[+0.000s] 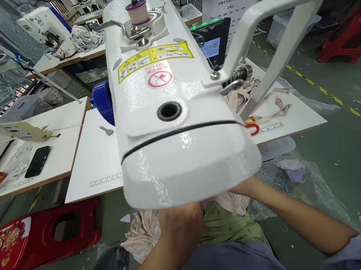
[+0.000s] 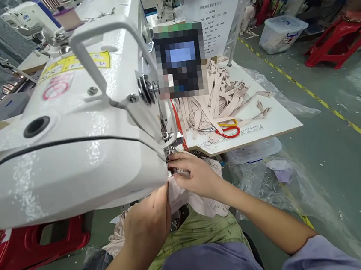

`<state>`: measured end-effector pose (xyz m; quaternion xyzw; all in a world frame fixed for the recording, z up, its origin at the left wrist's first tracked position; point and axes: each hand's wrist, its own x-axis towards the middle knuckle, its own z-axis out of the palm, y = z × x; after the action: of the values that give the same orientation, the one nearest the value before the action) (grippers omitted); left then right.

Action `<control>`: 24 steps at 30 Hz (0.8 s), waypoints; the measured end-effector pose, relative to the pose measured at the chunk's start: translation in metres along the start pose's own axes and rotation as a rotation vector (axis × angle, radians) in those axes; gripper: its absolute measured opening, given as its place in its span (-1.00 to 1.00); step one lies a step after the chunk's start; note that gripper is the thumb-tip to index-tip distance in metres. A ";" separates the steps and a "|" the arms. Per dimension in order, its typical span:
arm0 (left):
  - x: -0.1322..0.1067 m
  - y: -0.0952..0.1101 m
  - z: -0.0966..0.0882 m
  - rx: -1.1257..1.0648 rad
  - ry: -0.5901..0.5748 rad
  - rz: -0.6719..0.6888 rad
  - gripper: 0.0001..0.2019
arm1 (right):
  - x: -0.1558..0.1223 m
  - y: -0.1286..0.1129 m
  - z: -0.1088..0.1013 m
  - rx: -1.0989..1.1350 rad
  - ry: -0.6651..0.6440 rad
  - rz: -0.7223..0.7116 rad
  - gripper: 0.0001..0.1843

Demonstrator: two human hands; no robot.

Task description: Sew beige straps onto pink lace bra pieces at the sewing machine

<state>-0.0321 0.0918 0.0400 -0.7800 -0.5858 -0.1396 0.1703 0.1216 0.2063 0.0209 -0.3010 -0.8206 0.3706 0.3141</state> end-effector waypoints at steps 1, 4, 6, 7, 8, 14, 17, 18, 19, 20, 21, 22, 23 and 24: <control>0.001 0.000 0.000 -0.009 0.004 0.001 -0.74 | 0.002 0.001 0.000 -0.007 -0.008 -0.005 -0.65; 0.002 0.001 -0.001 -0.022 0.026 -0.010 -0.74 | 0.005 0.004 0.001 -0.016 -0.023 -0.020 -0.66; 0.000 0.001 0.000 -0.023 0.027 -0.021 -0.74 | 0.006 0.006 0.002 -0.012 -0.023 -0.026 -0.67; -0.002 0.001 0.001 -0.027 0.023 -0.019 -0.74 | 0.006 0.006 0.003 -0.008 -0.018 -0.027 -0.68; -0.004 0.001 0.002 -0.029 0.020 -0.012 -0.74 | 0.006 0.007 0.003 -0.002 -0.015 -0.029 -0.68; -0.019 -0.004 0.013 -0.052 0.003 0.000 -0.64 | 0.008 0.003 -0.002 0.068 -0.024 -0.019 -0.65; -0.023 -0.006 0.016 -0.067 0.002 -0.007 -0.60 | 0.008 0.002 -0.003 0.111 -0.015 -0.010 -0.64; -0.024 -0.006 0.016 -0.067 0.002 -0.009 -0.59 | 0.008 0.003 -0.003 0.120 -0.003 -0.008 -0.64; -0.025 -0.006 0.017 -0.064 0.004 -0.013 -0.57 | 0.008 0.004 -0.002 0.126 0.012 -0.007 -0.65; -0.025 -0.006 0.017 -0.060 0.008 -0.018 -0.56 | 0.007 0.006 0.000 0.132 0.028 -0.006 -0.65; -0.026 -0.005 0.017 -0.057 0.009 -0.023 -0.54 | 0.006 0.008 0.001 0.137 0.043 -0.006 -0.65; -0.026 -0.005 0.017 -0.055 0.004 -0.026 -0.53 | 0.005 0.010 0.003 0.142 0.056 -0.006 -0.66; -0.025 -0.004 0.017 -0.057 -0.004 -0.027 -0.53 | 0.004 0.012 0.004 0.146 0.064 -0.008 -0.66; -0.025 -0.004 0.016 -0.059 -0.016 -0.026 -0.52 | 0.003 0.014 0.004 0.148 0.067 -0.009 -0.65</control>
<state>-0.0424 0.0783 0.0153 -0.7782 -0.5927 -0.1527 0.1410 0.1203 0.2141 0.0083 -0.2855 -0.7813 0.4188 0.3643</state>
